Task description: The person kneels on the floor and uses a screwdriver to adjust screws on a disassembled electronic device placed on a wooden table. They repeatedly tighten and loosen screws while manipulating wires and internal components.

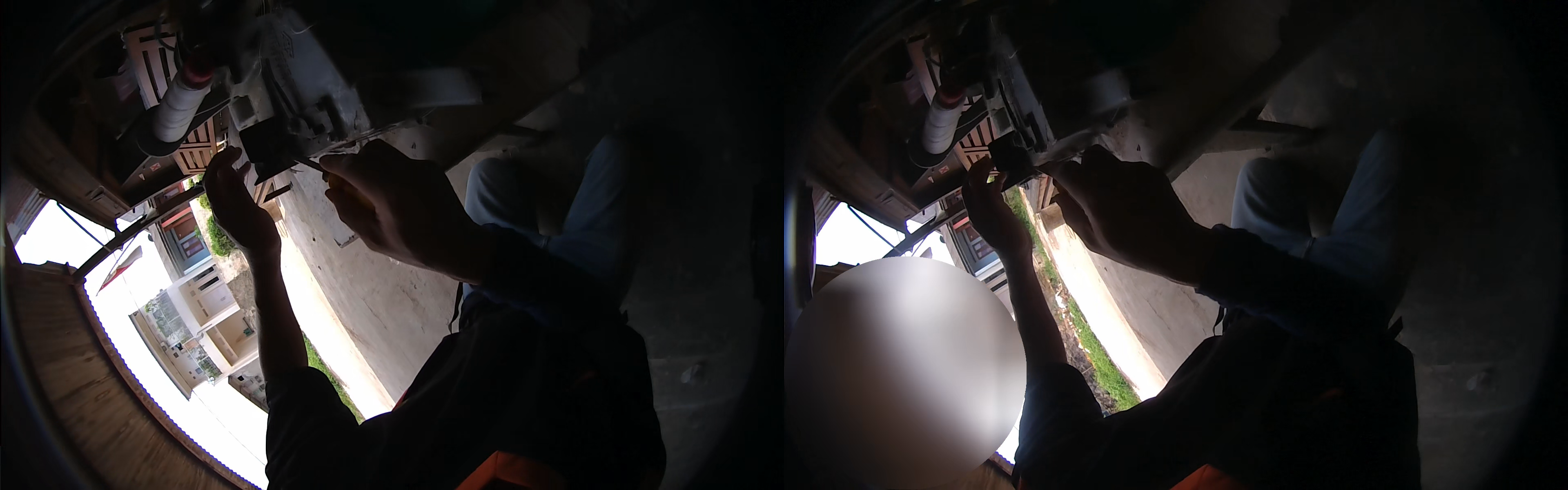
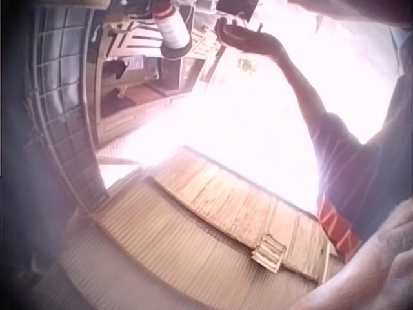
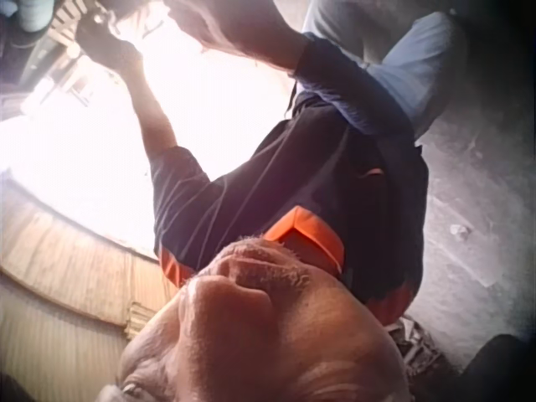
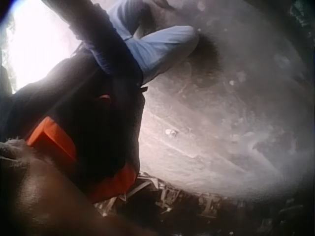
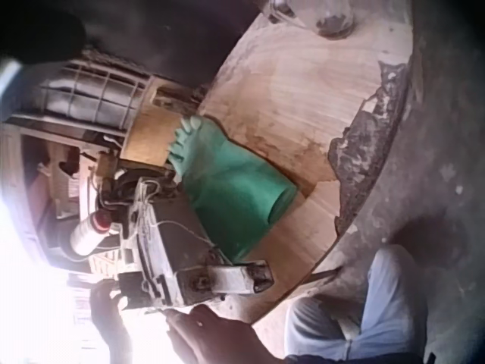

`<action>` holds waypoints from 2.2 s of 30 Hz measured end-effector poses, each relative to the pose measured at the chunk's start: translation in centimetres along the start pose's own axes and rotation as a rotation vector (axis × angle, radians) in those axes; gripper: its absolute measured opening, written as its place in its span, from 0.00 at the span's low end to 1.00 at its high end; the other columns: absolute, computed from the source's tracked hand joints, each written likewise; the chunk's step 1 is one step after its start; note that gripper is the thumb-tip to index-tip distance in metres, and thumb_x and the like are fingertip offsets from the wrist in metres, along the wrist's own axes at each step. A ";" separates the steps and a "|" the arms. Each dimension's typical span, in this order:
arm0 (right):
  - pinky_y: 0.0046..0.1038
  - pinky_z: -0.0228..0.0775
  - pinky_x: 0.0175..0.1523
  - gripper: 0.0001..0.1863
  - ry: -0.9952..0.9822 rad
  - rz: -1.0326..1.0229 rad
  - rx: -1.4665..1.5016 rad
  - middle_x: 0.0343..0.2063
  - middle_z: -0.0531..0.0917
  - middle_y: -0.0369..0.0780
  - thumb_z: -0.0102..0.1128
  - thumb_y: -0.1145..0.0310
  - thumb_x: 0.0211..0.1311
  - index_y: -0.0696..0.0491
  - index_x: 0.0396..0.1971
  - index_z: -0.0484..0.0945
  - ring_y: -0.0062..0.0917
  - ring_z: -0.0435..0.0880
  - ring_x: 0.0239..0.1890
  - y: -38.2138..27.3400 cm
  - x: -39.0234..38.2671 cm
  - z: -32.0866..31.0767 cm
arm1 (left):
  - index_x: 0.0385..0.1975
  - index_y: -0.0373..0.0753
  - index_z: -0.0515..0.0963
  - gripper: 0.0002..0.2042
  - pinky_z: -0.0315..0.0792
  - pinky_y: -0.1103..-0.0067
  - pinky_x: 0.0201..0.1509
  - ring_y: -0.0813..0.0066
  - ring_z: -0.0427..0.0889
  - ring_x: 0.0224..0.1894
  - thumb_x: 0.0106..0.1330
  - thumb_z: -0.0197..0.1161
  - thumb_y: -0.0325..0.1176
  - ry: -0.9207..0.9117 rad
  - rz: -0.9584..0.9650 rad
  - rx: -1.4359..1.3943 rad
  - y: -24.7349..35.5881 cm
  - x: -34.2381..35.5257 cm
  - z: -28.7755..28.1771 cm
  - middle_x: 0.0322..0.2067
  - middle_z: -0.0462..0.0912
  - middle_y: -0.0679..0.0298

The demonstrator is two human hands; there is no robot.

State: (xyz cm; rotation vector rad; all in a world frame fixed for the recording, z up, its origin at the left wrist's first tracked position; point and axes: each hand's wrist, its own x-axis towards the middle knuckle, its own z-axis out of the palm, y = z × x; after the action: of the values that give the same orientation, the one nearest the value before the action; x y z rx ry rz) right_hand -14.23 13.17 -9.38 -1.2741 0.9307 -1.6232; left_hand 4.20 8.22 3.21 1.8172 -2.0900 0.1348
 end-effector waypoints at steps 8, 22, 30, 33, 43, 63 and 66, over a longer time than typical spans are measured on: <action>0.26 0.78 0.32 0.18 -0.138 0.022 -0.010 0.32 0.82 0.41 0.68 0.69 0.60 0.57 0.49 0.79 0.26 0.84 0.31 -0.3 0.6 -0.8 | 0.57 0.36 0.72 0.16 0.72 0.71 0.56 0.60 0.75 0.55 0.70 0.52 0.25 -0.061 -0.080 -0.110 -2.3 0.3 2.9 0.53 0.74 0.54; 0.27 0.77 0.30 0.17 -0.143 0.033 -0.055 0.30 0.81 0.39 0.66 0.68 0.62 0.57 0.50 0.77 0.25 0.83 0.31 -0.4 0.7 -0.4 | 0.53 0.29 0.74 0.20 0.67 0.72 0.58 0.63 0.73 0.51 0.77 0.41 0.39 -0.086 0.066 -0.113 -2.7 0.9 3.5 0.50 0.71 0.54; 0.26 0.69 0.23 0.19 -0.132 -0.040 -0.160 0.29 0.76 0.39 0.66 0.70 0.61 0.57 0.51 0.75 0.22 0.75 0.21 -1.5 0.6 0.1 | 0.51 0.29 0.75 0.17 0.67 0.68 0.58 0.59 0.73 0.53 0.75 0.45 0.36 -0.042 0.308 0.079 -3.4 0.5 3.8 0.50 0.72 0.53; 0.25 0.68 0.23 0.19 -0.129 -0.016 -0.233 0.28 0.76 0.39 0.67 0.70 0.61 0.57 0.51 0.75 0.21 0.75 0.20 -2.6 0.0 1.2 | 0.51 0.29 0.75 0.15 0.66 0.67 0.59 0.58 0.73 0.54 0.75 0.46 0.32 0.061 0.331 0.003 -4.5 0.0 4.1 0.51 0.72 0.53; 0.24 0.76 0.35 0.17 0.122 0.166 0.331 0.32 0.81 0.42 0.65 0.74 0.62 0.61 0.50 0.74 0.21 0.83 0.31 -0.9 -1.6 3.8 | 0.47 0.32 0.79 0.11 0.73 0.72 0.53 0.58 0.78 0.49 0.66 0.57 0.24 0.068 0.247 -0.069 -4.6 0.4 4.6 0.46 0.78 0.54; 0.22 0.77 0.29 0.17 0.020 -0.109 -0.072 0.31 0.81 0.43 0.69 0.73 0.58 0.58 0.46 0.76 0.26 0.86 0.28 -1.3 -1.4 -1.6 | 0.50 0.37 0.79 0.13 0.73 0.69 0.55 0.64 0.76 0.52 0.67 0.63 0.27 0.118 0.209 -0.054 -0.4 0.7 1.1 0.47 0.74 0.57; 0.22 0.78 0.31 0.18 -0.024 -0.093 -0.120 0.33 0.81 0.44 0.70 0.74 0.58 0.59 0.47 0.75 0.27 0.86 0.30 -0.3 -2.5 -1.8 | 0.39 0.40 0.84 0.07 0.73 0.67 0.53 0.66 0.78 0.49 0.62 0.69 0.31 -0.126 0.451 0.292 4.4 1.7 -2.0 0.42 0.77 0.61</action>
State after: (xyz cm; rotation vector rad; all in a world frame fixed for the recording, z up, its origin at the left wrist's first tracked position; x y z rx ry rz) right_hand -15.79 15.66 -10.30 -1.4345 0.9787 -1.6407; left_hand 0.22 7.99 6.33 1.4960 -2.6592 0.4748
